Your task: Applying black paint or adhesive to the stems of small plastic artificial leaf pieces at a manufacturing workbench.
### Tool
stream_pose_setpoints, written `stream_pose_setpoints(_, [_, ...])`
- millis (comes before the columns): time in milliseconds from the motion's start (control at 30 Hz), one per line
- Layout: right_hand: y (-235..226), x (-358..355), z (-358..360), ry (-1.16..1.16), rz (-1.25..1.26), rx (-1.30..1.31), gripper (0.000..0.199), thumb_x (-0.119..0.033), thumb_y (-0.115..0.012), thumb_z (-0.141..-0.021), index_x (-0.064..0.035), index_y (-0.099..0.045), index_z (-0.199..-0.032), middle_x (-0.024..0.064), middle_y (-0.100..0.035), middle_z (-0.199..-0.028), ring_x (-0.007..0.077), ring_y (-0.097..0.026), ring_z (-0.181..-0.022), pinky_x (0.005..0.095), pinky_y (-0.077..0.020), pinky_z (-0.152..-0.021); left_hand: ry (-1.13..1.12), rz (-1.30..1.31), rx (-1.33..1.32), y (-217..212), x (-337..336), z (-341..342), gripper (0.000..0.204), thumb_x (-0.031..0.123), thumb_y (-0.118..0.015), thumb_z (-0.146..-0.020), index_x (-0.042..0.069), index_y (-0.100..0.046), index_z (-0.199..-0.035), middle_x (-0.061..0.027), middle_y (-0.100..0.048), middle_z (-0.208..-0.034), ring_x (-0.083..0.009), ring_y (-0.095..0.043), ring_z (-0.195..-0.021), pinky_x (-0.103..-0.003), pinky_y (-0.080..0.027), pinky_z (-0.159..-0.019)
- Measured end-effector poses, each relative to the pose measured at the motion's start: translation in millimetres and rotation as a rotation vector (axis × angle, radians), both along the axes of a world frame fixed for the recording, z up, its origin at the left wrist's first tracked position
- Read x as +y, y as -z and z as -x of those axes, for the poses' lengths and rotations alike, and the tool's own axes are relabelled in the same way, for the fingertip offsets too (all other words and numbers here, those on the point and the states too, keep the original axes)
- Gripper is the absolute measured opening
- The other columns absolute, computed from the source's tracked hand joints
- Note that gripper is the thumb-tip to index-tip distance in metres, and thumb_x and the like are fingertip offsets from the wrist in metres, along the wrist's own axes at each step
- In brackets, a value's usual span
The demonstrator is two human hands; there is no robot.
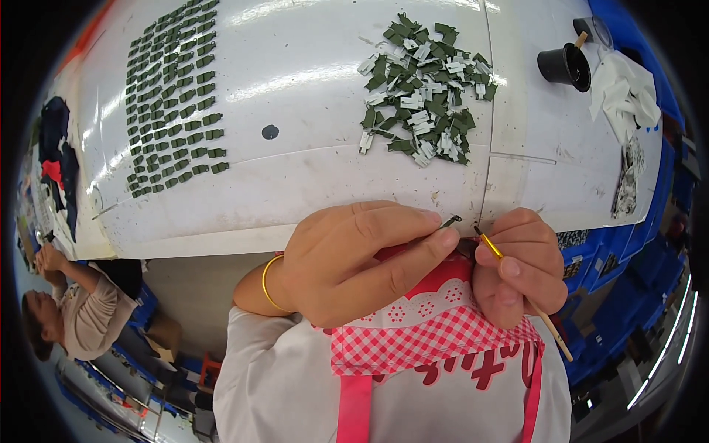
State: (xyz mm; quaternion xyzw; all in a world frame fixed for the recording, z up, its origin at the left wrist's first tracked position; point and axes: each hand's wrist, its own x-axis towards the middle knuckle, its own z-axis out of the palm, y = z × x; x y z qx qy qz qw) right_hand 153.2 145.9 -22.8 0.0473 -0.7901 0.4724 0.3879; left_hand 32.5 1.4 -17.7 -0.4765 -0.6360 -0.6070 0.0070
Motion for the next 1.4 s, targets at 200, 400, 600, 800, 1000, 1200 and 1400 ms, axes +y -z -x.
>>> stream_pose_setpoints(200, [-0.4,-1.4,1.8,0.002,-0.053,-0.007,0.018,-0.014,-0.051,-0.088,-0.0016,-0.059,-0.099,0.0156,-0.066,-0.077,0.018,-0.054,-0.059,0.0316,-0.0451,-0.054,-0.002,0.009,0.044,-0.5,0.7,0.7,0.016,0.0,-0.073,-0.065,0.0,-0.073,-0.082,-0.0128,-0.067,-0.086,-0.0167,-0.061,-0.064,-0.023,-0.052,-0.054])
stream_pose_setpoints(400, [0.7,-2.9,4.2,-0.004,-0.072,-0.005,0.018,-0.009,-0.055,-0.082,0.0,-0.062,-0.095,0.0141,-0.065,-0.079,0.0181,-0.054,-0.058,0.0311,-0.0459,-0.052,-0.031,-0.015,0.09,2.0,5.1,1.0,0.014,0.002,-0.074,-0.062,0.001,-0.074,-0.076,-0.0137,-0.068,-0.082,-0.0151,-0.062,-0.063,-0.02,-0.049,-0.052])
stream_pose_setpoints(600, [0.3,-3.3,5.7,-0.008,-0.08,-0.02,0.016,-0.008,-0.058,-0.079,0.0004,-0.064,-0.092,0.0122,-0.064,-0.079,0.0177,-0.053,-0.058,0.0306,-0.0464,-0.05,-0.056,-0.031,0.095,3.9,4.8,-0.4,0.015,0.002,-0.073,-0.062,0.001,-0.074,-0.077,-0.0133,-0.068,-0.081,-0.0153,-0.062,-0.062,-0.021,-0.05,-0.053])
stream_pose_setpoints(800, [1.1,-3.2,5.5,-0.007,-0.088,-0.025,0.015,-0.008,-0.059,-0.078,0.0002,-0.064,-0.09,0.0121,-0.064,-0.079,0.0178,-0.053,-0.058,0.0304,-0.0461,-0.05,-0.033,-0.022,0.095,4.2,3.4,1.6,0.015,0.001,-0.074,-0.062,0.001,-0.074,-0.077,-0.013,-0.068,-0.082,-0.0152,-0.062,-0.064,-0.02,-0.05,-0.053])
stream_pose_setpoints(1000, [2.7,-5.5,5.5,0.036,-0.087,0.007,0.02,-0.012,-0.051,-0.085,0.0,-0.059,-0.099,0.0155,-0.065,-0.075,0.0186,-0.053,-0.06,0.0311,-0.0446,-0.052,0.047,0.047,0.108,0.8,-1.2,9.1,0.023,-0.003,-0.074,-0.059,0.001,-0.073,-0.082,-0.0129,-0.068,-0.088,-0.0148,-0.062,-0.066,-0.02,-0.049,-0.053])
stream_pose_setpoints(1200, [2.2,-1.3,1.7,0.035,0.005,0.018,0.02,-0.016,-0.051,-0.088,-0.0022,-0.058,-0.1,0.014,-0.065,-0.075,0.0181,-0.053,-0.059,0.0313,-0.0441,-0.054,0.076,0.063,0.036,-0.2,-2.0,15.5,0.022,-0.004,-0.072,-0.064,0.001,-0.072,-0.086,-0.0103,-0.066,-0.09,-0.0142,-0.057,-0.061,-0.022,-0.048,-0.052])
stream_pose_setpoints(1400, [3.0,0.2,1.1,0.025,0.035,0.024,0.02,-0.017,-0.051,-0.09,-0.0031,-0.058,-0.101,0.0132,-0.065,-0.075,0.0179,-0.053,-0.06,0.0314,-0.0442,-0.055,0.116,0.187,-0.212,-16.1,-9.0,16.0,0.03,-0.012,-0.071,-0.064,0.0,-0.07,-0.091,-0.0106,-0.066,-0.091,-0.0123,-0.054,-0.06,-0.021,-0.044,-0.051])
